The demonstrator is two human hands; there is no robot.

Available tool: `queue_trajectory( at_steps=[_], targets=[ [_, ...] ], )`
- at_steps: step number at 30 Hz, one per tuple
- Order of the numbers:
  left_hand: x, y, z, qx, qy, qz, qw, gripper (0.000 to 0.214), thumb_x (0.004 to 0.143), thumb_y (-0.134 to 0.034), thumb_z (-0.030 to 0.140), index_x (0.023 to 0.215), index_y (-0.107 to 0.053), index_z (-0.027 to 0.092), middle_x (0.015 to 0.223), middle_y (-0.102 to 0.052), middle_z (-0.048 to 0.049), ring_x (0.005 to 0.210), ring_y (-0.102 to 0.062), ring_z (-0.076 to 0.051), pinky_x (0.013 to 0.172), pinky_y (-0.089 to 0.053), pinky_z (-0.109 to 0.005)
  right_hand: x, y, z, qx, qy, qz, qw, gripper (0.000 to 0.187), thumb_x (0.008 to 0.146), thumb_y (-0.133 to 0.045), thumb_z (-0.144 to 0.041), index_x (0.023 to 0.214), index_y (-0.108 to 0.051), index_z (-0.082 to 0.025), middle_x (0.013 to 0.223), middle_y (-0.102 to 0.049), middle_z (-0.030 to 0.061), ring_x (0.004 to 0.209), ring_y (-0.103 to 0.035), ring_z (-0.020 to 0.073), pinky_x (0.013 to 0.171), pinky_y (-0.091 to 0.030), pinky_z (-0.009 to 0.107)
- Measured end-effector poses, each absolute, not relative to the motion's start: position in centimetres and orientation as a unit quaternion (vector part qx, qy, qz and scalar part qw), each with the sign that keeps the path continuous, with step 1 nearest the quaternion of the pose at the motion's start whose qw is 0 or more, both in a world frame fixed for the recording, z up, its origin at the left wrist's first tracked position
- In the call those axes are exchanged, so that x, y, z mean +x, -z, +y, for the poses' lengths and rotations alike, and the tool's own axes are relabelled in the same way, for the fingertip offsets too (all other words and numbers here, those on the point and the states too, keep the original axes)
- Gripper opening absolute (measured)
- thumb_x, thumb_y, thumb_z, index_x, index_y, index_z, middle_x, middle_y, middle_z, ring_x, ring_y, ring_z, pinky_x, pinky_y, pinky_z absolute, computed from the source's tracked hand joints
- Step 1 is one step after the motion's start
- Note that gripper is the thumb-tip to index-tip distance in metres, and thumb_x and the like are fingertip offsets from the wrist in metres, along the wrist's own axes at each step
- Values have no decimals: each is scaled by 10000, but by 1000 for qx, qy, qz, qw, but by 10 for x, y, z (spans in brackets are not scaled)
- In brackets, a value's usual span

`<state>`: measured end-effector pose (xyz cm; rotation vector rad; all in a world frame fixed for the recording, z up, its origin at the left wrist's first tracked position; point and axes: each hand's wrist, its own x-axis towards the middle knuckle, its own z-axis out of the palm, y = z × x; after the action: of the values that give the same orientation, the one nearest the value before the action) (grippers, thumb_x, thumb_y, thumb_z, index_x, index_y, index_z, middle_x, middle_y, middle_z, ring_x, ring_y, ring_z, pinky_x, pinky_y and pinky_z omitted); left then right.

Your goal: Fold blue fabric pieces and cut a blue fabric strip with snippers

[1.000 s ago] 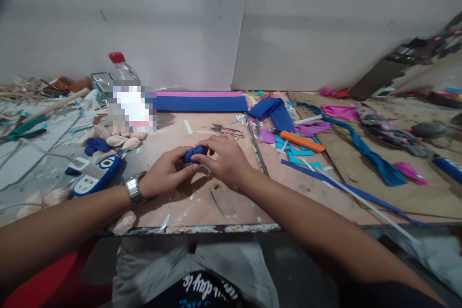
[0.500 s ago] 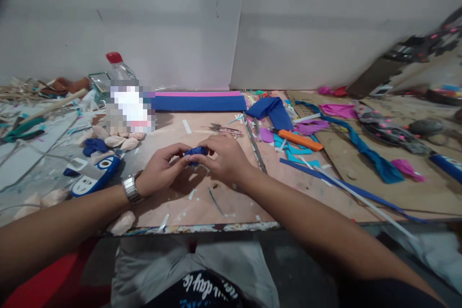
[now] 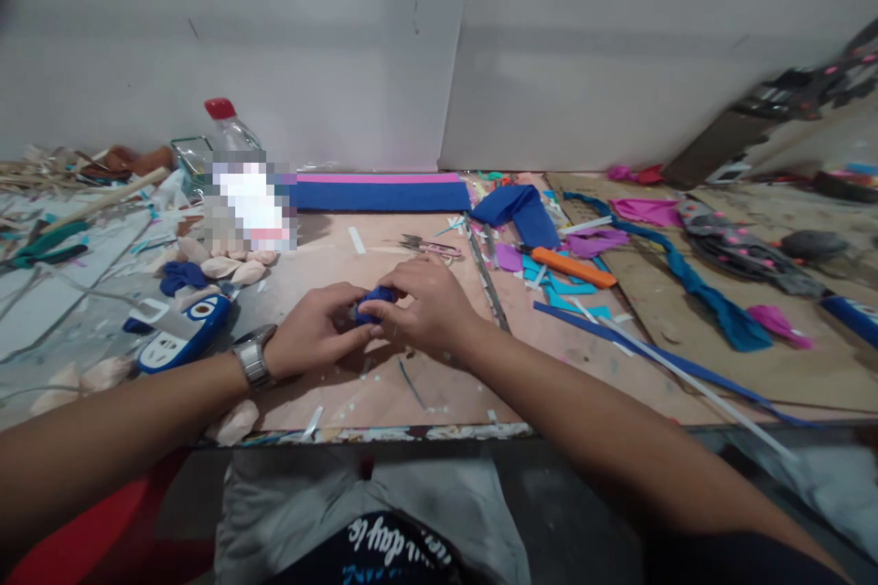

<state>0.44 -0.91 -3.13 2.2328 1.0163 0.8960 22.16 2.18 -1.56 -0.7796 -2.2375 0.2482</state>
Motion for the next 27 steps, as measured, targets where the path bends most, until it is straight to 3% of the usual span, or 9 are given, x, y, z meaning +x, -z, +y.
queue_trajectory(
  at_steps=[6,13,17,20,27],
  targets=[
    [5,34,-9,836,-304,387,243,192,930,-604,328,904,-687,157,798,-671,-39,714,-579,-170,662,-399,-285,221,20,22,-306,-117,-875,357,433,960,-656,-609,905,-773,-196,765,-752,37,742,-661,189,806,-440,362],
    [5,35,-7,772,-317,395,385,431,997,-558,531,1051,-717,133,870,-732,-57,763,-610,-178,701,-453,-292,221,19,18,-333,-167,-853,364,447,912,-733,-555,1163,-745,-186,933,-773,75,793,-669,202,783,-486,350],
    [5,35,-6,756,-335,370,424,404,984,-599,481,1179,-707,144,969,-754,-64,811,-626,-174,734,-488,-288,220,15,15,-326,-193,-849,367,312,902,-765,-462,1046,-751,-185,864,-738,43,773,-642,182,760,-472,322],
    [4,35,-5,759,-328,375,419,372,981,-607,452,1170,-710,149,974,-762,-68,832,-642,-183,752,-500,-298,219,13,14,-326,-202,-848,365,258,886,-788,-432,957,-743,-188,814,-706,21,756,-621,170,748,-457,310],
    [1,36,-1,775,-328,387,377,338,985,-618,439,1141,-726,160,1047,-781,-87,912,-694,-209,805,-523,-313,221,14,17,-337,-197,-843,370,244,866,-807,-409,945,-730,-191,799,-692,17,738,-612,166,727,-463,302]
  ],
)
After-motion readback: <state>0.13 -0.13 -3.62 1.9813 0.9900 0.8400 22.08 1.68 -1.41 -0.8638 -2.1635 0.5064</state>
